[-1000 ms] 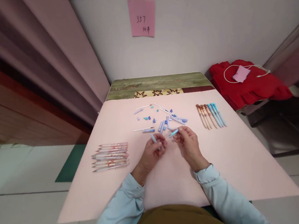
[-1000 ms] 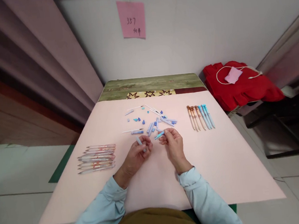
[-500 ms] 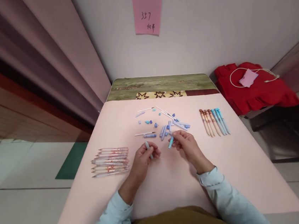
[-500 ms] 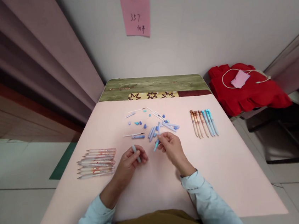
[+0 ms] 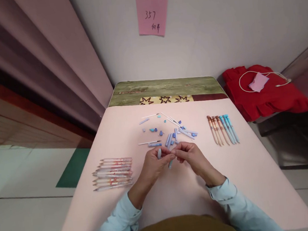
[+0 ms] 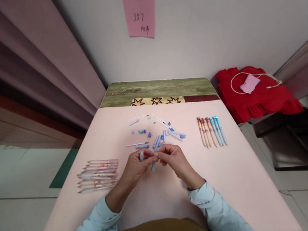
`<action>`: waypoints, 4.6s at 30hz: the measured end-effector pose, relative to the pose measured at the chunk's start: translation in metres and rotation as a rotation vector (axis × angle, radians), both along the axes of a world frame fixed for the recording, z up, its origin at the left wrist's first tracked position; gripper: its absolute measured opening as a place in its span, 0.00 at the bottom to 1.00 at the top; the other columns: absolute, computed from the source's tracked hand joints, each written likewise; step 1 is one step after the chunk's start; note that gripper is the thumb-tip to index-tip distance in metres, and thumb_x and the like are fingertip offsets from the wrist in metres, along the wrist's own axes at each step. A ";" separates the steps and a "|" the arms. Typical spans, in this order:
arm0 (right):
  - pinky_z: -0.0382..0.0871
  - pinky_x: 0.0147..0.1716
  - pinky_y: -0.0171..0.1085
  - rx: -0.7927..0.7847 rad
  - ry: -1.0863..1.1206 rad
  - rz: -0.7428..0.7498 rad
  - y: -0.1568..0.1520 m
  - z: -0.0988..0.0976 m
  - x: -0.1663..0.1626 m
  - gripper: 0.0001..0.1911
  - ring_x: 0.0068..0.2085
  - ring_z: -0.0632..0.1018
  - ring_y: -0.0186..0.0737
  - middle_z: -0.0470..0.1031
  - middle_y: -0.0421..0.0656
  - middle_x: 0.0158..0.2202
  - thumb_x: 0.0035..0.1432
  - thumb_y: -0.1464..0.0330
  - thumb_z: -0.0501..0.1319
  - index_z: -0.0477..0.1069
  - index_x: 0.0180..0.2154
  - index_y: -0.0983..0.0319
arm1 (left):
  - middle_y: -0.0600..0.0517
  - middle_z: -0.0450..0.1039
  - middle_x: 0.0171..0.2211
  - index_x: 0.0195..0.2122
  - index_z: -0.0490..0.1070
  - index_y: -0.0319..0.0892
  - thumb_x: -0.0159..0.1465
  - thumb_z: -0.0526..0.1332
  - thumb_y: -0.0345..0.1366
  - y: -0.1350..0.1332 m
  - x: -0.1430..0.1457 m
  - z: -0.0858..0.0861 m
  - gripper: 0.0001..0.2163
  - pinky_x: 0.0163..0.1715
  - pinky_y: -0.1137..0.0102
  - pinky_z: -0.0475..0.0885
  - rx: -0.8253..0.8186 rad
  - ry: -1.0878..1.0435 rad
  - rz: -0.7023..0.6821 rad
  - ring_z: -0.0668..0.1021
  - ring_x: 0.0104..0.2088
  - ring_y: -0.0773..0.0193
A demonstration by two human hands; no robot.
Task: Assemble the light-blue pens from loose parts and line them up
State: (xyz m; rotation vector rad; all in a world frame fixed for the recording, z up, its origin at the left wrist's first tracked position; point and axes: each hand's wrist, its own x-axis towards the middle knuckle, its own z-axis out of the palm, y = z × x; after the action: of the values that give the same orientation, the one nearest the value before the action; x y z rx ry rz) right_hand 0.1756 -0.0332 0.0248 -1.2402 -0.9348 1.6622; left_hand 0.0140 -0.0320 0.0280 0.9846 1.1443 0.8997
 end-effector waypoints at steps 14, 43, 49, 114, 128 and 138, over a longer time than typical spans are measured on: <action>0.66 0.24 0.34 0.144 -0.331 0.056 0.000 -0.007 0.004 0.16 0.22 0.72 0.35 0.75 0.41 0.20 0.55 0.56 0.66 0.78 0.26 0.61 | 0.52 0.77 0.25 0.30 0.78 0.41 0.54 0.70 0.37 -0.007 -0.002 -0.012 0.06 0.27 0.73 0.66 0.136 0.089 0.015 0.73 0.25 0.66; 0.70 0.28 0.34 0.346 -0.212 -0.013 0.059 0.012 -0.016 0.16 0.29 0.78 0.37 0.78 0.41 0.29 0.51 0.59 0.66 0.75 0.40 0.61 | 0.57 0.70 0.24 0.40 0.74 0.38 0.53 0.72 0.43 0.013 -0.017 0.015 0.18 0.13 0.80 0.50 -0.194 -0.571 0.264 0.55 0.14 0.82; 0.69 0.28 0.35 0.377 -0.110 0.062 0.039 0.037 -0.013 0.15 0.28 0.77 0.37 0.77 0.40 0.28 0.50 0.57 0.68 0.74 0.36 0.60 | 0.54 0.71 0.24 0.34 0.74 0.38 0.52 0.73 0.43 0.013 -0.007 0.022 0.16 0.15 0.79 0.51 -0.121 -0.377 0.205 0.58 0.15 0.81; 0.65 0.23 0.30 0.169 0.039 -0.162 0.014 -0.001 -0.035 0.16 0.25 0.74 0.31 0.77 0.40 0.29 0.52 0.56 0.67 0.70 0.33 0.62 | 0.45 0.76 0.28 0.29 0.75 0.34 0.61 0.60 0.33 0.006 -0.023 0.009 0.07 0.26 0.74 0.68 -0.239 -0.550 0.402 0.73 0.23 0.69; 0.60 0.30 0.35 0.382 -1.279 0.249 -0.005 -0.016 -0.032 0.08 0.34 0.78 0.40 0.79 0.43 0.36 0.62 0.62 0.59 0.74 0.37 0.59 | 0.52 0.73 0.30 0.45 0.78 0.38 0.53 0.73 0.40 -0.008 -0.057 0.004 0.20 0.24 0.78 0.68 -0.159 -0.395 0.526 0.73 0.27 0.72; 0.63 0.32 0.35 0.541 -1.365 0.257 0.005 -0.007 -0.032 0.14 0.38 0.78 0.41 0.78 0.46 0.40 0.69 0.61 0.53 0.74 0.42 0.59 | 0.51 0.76 0.27 0.31 0.73 0.38 0.64 0.63 0.28 0.006 -0.055 0.007 0.04 0.22 0.77 0.72 -0.301 -0.565 0.688 0.77 0.24 0.71</action>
State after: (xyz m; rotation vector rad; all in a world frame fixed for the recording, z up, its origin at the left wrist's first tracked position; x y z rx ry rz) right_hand 0.1434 -0.0277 0.0180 -1.8354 -2.2074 0.4011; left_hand -0.0415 -0.0258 0.0347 0.0428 1.0803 1.3876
